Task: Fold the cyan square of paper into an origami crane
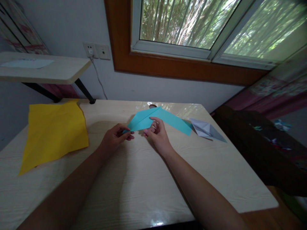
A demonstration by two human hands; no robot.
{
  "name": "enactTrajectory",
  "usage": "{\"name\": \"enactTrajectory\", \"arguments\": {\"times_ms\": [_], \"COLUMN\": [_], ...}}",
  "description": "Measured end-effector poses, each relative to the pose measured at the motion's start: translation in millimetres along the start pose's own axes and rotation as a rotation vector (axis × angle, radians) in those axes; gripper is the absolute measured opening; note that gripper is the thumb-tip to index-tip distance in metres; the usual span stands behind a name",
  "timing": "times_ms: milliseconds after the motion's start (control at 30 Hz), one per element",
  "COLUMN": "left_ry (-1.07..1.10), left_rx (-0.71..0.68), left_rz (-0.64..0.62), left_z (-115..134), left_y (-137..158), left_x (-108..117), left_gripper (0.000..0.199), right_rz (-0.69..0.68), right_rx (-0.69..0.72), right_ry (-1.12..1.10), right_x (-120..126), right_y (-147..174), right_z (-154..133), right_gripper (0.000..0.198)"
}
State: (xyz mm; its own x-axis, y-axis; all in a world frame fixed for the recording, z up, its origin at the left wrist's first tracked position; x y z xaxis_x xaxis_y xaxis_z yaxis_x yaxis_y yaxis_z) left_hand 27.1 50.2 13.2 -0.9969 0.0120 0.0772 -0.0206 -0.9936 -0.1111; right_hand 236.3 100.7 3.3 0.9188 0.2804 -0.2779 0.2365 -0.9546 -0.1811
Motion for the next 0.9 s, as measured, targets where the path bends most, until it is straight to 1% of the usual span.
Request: {"name": "enactTrajectory", "arguments": {"times_ms": [67,133,333,400,500,633,700,767,900], "left_ry": [-0.014,-0.013,0.012,0.017,0.006,-0.044,-0.098,-0.141,-0.143], "left_rx": [-0.001,-0.005,-0.012,-0.015,-0.021,-0.008,0.007,0.012,0.004], "left_rz": [0.000,0.002,0.000,-0.005,-0.013,-0.006,-0.020,-0.029,-0.024], "left_z": [-0.9,-2.7,-7.4,-8.1,-8.6,-6.3,-3.9,-1.5,1.0], "left_y": [0.0,-0.3,-1.5,-1.8,-1.9,-0.8,0.0,0.6,0.7], "left_x": [0.0,0.2,1.1,1.1,1.0,1.9,2.6,3.0,2.9], "left_gripper": [0.040,0.040,0.037,0.037,0.037,0.037,0.035,0.034,0.035], "right_rz": [0.014,0.037,0.145,0.161,0.128,-0.003,-0.063,-0.092,-0.087], "right_rx": [0.020,0.022,0.049,0.066,0.091,0.153,0.191,0.208,0.224], "right_ry": [-0.021,-0.025,-0.056,-0.039,0.029,0.225,0.309,0.339,0.331], "right_x": [-1.1,-1.8,0.1,1.4,2.8,3.2,3.0,3.0,4.2], "right_y": [0.6,1.3,0.9,0.1,0.2,3.4,5.2,6.3,5.6], "right_z": [-0.5,-2.7,-7.9,-7.0,-4.5,-3.6,-4.2,-4.3,-2.5], "right_gripper": [0.071,0.076,0.068,0.064,0.054,0.033,0.026,0.023,0.023]}}
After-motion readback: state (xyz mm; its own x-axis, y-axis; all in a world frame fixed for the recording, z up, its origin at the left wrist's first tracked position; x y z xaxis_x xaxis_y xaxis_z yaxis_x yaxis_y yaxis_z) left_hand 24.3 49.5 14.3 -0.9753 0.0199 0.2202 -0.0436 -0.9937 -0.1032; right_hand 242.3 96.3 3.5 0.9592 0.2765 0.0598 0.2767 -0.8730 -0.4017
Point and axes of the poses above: each hand's wrist, its own y-axis away from the middle knuckle, its own x-axis out of the back of the hand, z = x × y, the point moved 1 cm from there along -y, towards the middle knuckle, and after that the axes turned 4 degrees about -y, right-handed, at the moved point
